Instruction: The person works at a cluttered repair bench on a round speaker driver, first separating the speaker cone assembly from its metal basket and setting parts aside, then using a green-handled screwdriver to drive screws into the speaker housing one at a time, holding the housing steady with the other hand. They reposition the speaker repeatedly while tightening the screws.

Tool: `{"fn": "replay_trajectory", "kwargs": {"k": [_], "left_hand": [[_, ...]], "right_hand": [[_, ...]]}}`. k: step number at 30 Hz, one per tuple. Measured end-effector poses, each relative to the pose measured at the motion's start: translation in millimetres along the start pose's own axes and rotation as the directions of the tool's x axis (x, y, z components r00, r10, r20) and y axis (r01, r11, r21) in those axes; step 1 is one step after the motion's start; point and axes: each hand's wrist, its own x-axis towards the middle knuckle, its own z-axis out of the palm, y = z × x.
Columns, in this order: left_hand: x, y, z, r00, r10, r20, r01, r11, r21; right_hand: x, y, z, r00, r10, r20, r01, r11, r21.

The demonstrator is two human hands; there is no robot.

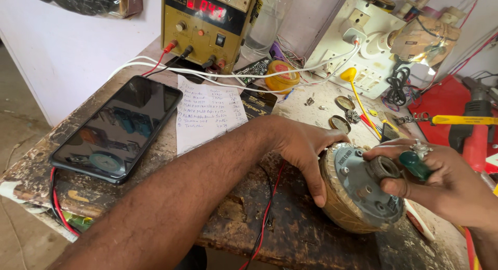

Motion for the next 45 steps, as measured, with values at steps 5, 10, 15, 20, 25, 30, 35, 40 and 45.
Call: {"fn": "replay_trajectory", "kwargs": {"k": [5, 10, 15, 20, 25, 30, 35, 40, 45], "left_hand": [[-0.8, 2.4, 0.1, 0.998, -0.058, 0.001, 0.058, 0.998, 0.000], [-2.0, 2.9, 0.2, 1.000, -0.022, -0.016, 0.022, 0.999, 0.025], [-1.6, 2.5, -0.1, 0.999, -0.031, -0.011, 0.031, 0.999, 0.024], [-1.5, 1.5, 0.1, 1.000, -0.018, -0.011, 0.019, 1.000, 0.020], [-0.2, -0.3, 0.1, 1.000, -0.001, -0.011, 0.002, 1.000, 0.026], [1.0, -1.5, 0.2, 1.000, 0.024, -0.007, -0.024, 1.000, 0.016], [1.2, -1.5, -1.0, 1.000, -0.024, -0.006, 0.024, 0.999, 0.030], [1.6, -3.3, -0.8, 1.000, 0.015, -0.009, -0.015, 0.999, 0.029], [2.7, -4.7, -0.1, 1.000, -0.011, -0.016, 0.012, 0.999, 0.045]], "right_hand": [[-4.5, 2.2, 5.3, 0.997, 0.016, -0.072, -0.018, 0.999, -0.027], [-10.8, 8.6, 10.9, 0.979, 0.131, -0.153, -0.135, 0.991, -0.016], [-16.3, 12.4, 13.3, 0.981, 0.121, -0.152, -0.129, 0.991, -0.047], [-17.3, 11.0, 15.9, 0.964, 0.202, -0.170, -0.204, 0.979, 0.007], [-18.4, 8.8, 18.7, 0.952, 0.229, -0.201, -0.240, 0.970, -0.033], [-18.6, 14.9, 15.5, 0.968, 0.200, -0.151, -0.206, 0.978, -0.023], [-9.4, 28.7, 1.3, 1.000, 0.001, -0.014, 0.000, 0.992, 0.124], [-4.5, 38.9, -9.0, 0.988, -0.098, 0.119, 0.072, 0.976, 0.205], [-4.3, 43.9, -9.8, 0.990, 0.000, 0.138, -0.034, 0.968, 0.248]]}}
